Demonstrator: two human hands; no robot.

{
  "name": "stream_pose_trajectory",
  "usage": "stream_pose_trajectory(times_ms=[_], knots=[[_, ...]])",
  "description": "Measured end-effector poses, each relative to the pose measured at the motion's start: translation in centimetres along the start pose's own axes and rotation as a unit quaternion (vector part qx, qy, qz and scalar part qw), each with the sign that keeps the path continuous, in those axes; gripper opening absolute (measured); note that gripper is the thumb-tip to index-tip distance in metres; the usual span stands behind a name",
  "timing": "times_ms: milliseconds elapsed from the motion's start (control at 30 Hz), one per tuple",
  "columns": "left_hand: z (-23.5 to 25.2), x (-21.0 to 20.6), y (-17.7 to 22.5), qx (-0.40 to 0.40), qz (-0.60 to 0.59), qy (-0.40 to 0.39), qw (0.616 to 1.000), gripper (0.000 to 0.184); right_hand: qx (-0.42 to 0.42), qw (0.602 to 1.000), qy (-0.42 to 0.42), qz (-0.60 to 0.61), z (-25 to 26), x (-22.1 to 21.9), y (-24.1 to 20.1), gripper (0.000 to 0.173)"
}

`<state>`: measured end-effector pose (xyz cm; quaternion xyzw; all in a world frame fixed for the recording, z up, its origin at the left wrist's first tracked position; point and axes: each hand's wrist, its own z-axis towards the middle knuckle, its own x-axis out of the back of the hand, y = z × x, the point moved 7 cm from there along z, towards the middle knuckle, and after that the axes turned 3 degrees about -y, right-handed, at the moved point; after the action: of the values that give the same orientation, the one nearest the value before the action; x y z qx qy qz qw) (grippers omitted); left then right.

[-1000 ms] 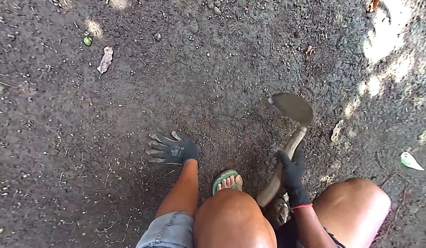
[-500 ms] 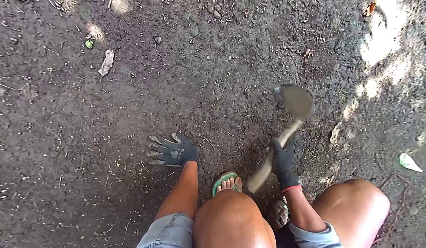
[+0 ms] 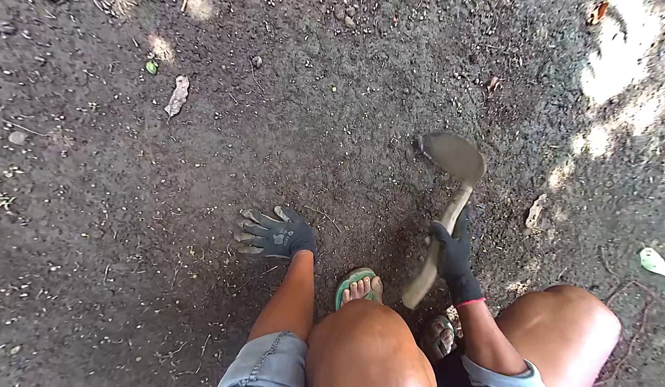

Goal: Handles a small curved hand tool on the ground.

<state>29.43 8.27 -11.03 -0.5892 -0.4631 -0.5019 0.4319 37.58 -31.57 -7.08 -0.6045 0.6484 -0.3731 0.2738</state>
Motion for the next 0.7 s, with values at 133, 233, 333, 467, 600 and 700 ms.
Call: stream_pose_trajectory(times_ms=[133,233,333,467,600,700], knots=[[0.0,-0.1,0.0,0.004,0.005,-0.002,1.000,0.075,0.012,0.996,0.072,0.053,0.6,-1.3,-0.7,0.085],[-0.1,0.0,-0.1,0.003,0.000,0.000,1.000,0.075,-0.030,0.999,-0.032,-0.010,0.4,-3.3,1.8,0.085],[0.0,0.1,0.3,0.001,-0.008,0.004,1.000,0.075,-0.010,0.996,-0.072,-0.055,0.0,-2.7,1.0,0.091],[0.1,-0.1,0.1,-0.001,-0.008,0.007,1.000,0.075,0.016,0.999,0.050,-0.009,0.6,-2.6,-0.9,0.088],[0.1,0.0,0.1,0.006,0.004,0.002,1.000,0.075,-0.017,0.996,-0.039,-0.077,0.9,-4.1,0.6,0.085],[0.2,-0.1,0.2,0.004,0.003,0.000,1.000,0.075,-0.009,0.996,-0.035,-0.081,0.8,-2.5,-0.6,0.087]])
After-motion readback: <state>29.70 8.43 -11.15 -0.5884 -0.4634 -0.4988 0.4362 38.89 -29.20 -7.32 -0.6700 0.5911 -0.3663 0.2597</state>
